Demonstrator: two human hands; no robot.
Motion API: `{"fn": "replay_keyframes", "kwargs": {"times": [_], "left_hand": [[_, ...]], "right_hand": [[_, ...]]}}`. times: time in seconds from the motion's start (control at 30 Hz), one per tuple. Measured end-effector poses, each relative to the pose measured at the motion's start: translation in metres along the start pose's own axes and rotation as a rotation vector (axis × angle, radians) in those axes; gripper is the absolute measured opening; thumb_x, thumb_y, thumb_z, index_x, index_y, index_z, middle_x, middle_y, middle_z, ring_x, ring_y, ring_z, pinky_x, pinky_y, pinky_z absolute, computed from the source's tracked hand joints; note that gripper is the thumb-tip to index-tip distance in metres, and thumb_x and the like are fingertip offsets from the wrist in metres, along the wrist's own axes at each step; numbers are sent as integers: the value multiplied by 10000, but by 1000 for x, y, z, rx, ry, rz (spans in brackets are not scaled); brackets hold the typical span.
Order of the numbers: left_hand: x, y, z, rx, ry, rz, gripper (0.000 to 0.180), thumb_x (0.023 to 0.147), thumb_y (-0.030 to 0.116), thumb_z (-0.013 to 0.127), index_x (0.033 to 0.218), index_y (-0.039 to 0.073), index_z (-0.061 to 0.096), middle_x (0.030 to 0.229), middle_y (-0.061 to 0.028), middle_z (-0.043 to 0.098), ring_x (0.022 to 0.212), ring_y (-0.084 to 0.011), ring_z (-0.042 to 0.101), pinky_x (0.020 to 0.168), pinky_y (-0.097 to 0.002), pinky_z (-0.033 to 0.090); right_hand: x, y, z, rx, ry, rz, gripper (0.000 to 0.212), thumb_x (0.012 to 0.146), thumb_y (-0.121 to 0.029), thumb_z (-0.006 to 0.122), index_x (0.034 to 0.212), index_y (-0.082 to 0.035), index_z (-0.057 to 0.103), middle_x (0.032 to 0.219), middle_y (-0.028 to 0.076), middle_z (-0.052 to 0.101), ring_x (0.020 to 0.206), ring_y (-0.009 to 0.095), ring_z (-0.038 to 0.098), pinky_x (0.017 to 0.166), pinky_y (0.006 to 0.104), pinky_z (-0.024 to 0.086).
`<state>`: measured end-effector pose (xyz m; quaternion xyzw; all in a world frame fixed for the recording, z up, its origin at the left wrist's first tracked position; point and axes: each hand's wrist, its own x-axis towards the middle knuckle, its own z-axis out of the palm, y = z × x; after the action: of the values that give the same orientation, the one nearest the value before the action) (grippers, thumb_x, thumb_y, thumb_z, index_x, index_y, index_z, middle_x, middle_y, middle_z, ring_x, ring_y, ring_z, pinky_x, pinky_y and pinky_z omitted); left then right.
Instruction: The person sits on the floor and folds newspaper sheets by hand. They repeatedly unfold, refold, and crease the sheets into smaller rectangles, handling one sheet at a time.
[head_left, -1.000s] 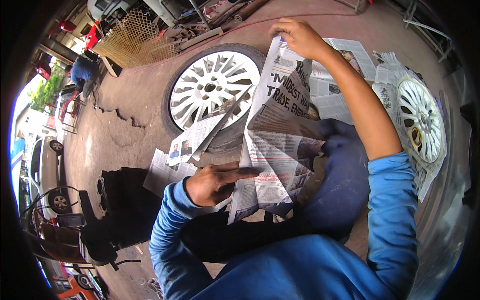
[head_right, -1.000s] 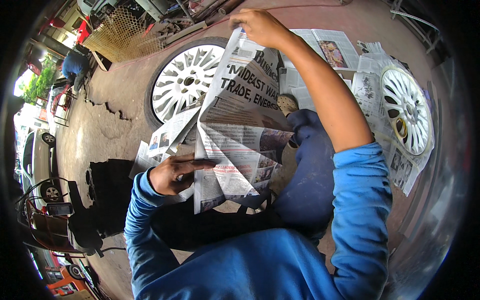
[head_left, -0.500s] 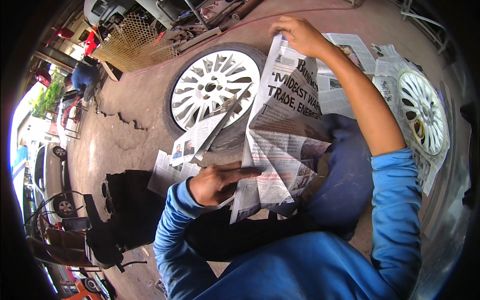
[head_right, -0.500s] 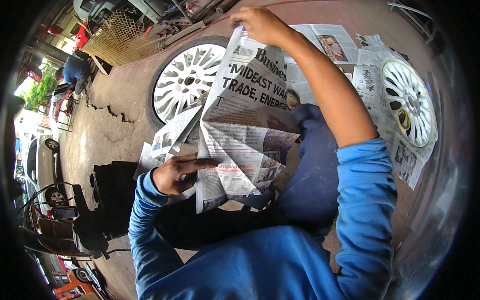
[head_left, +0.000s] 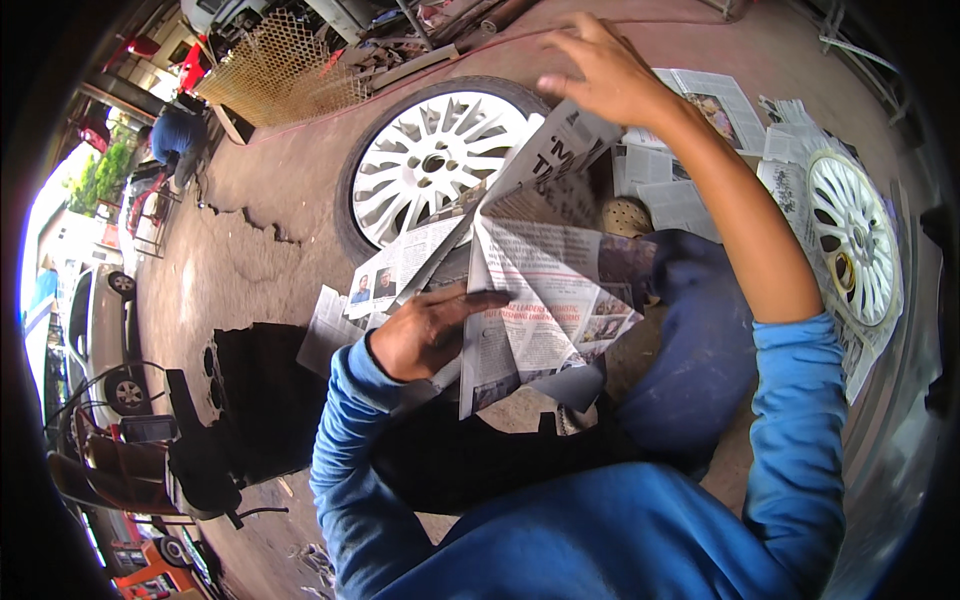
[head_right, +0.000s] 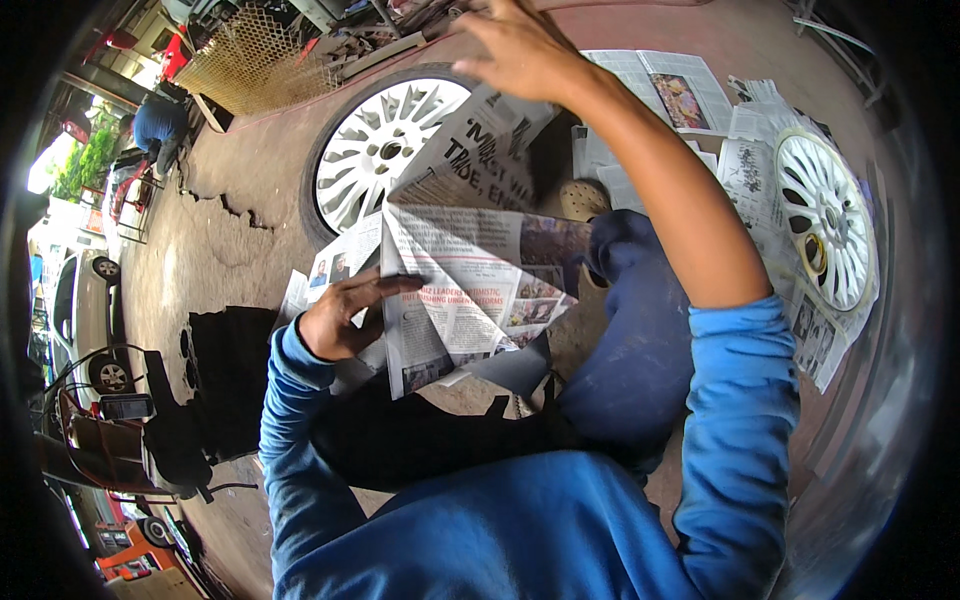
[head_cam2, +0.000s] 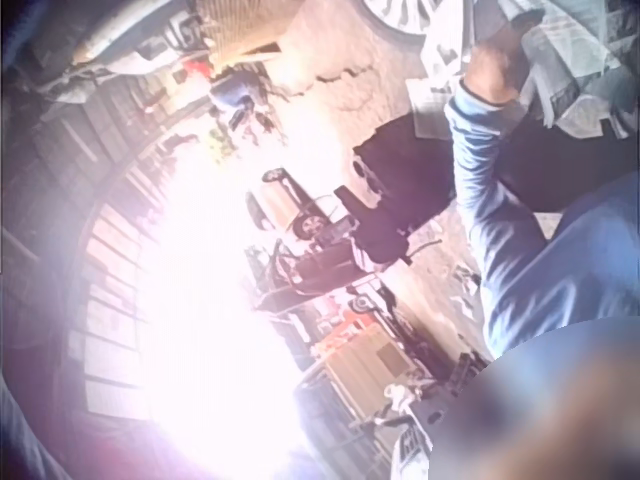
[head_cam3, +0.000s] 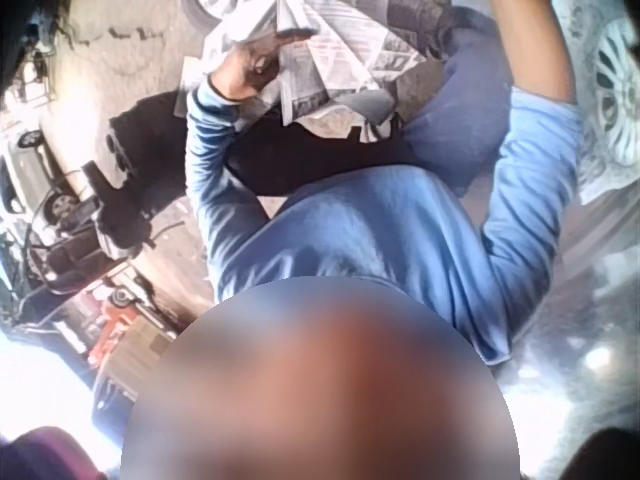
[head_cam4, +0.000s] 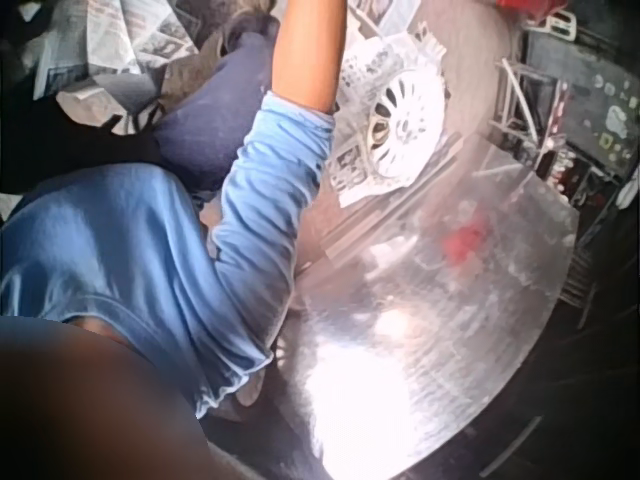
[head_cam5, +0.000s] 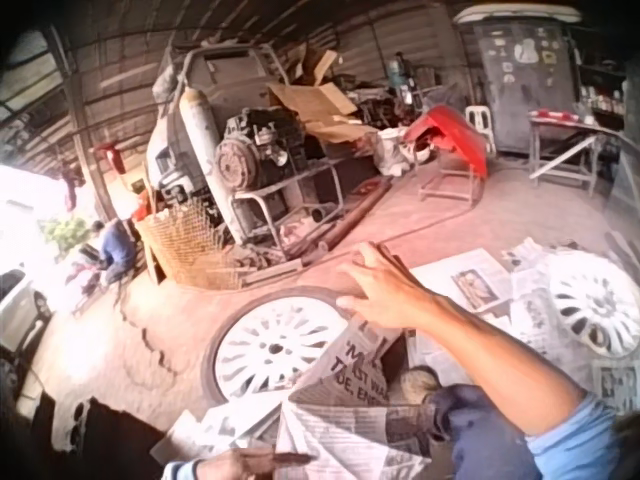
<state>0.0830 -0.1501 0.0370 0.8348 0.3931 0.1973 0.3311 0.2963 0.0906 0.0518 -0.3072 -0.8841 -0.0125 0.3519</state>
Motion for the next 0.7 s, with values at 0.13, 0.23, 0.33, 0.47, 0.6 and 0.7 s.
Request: {"fn": "replay_keyframes", "kwargs": {"times": [0.13,0.23,0.33,0.47,0.6,0.7], "left_hand": [[4,-2,-2,-9,-43,-70,606,588,-163,473,1172,-4,510,1144,-172,541,1017,-326,545,862,-341,432],[4,-5,-3,36,-83,-167,595,601,-151,485,1174,3,510,1105,-159,553,1004,-301,557,808,-304,457],[5,-18,-9,141,134,37,564,628,-142,498,1164,33,515,1158,-151,518,1026,-295,547,738,-305,487],[-9,-28,-13,58,559,-270,542,662,-181,510,1160,31,500,1252,-128,458,1044,-236,535,680,-260,505],[-14,-32,-16,205,741,-295,579,657,-179,512,1191,38,462,1260,-137,432,1037,-264,534,642,-256,531],[-11,-34,-14,279,751,-283,604,654,-181,508,1211,42,440,1261,-145,422,1040,-282,527,631,-258,534]], "right_hand": [[-16,-59,1,381,-349,-446,648,639,-431,715,1195,-162,520,1330,129,376,1240,321,333,1029,467,238],[-21,-81,8,565,-740,-544,421,661,-370,704,950,-88,586,1028,113,583,1023,273,520,875,467,345],[-14,-62,11,447,-820,-466,328,674,-289,696,813,-29,553,780,138,589,794,327,559,721,438,396],[-8,3,3,274,-716,-175,239,657,-146,713,777,8,576,726,169,591,684,297,574,602,386,427],[-18,46,0,20,-810,96,201,640,-95,726,744,2,585,714,164,604,685,280,599,582,397,443],[-24,55,0,-45,-905,189,196,637,-85,731,773,-10,610,753,155,622,722,279,610,601,390,461]]}}
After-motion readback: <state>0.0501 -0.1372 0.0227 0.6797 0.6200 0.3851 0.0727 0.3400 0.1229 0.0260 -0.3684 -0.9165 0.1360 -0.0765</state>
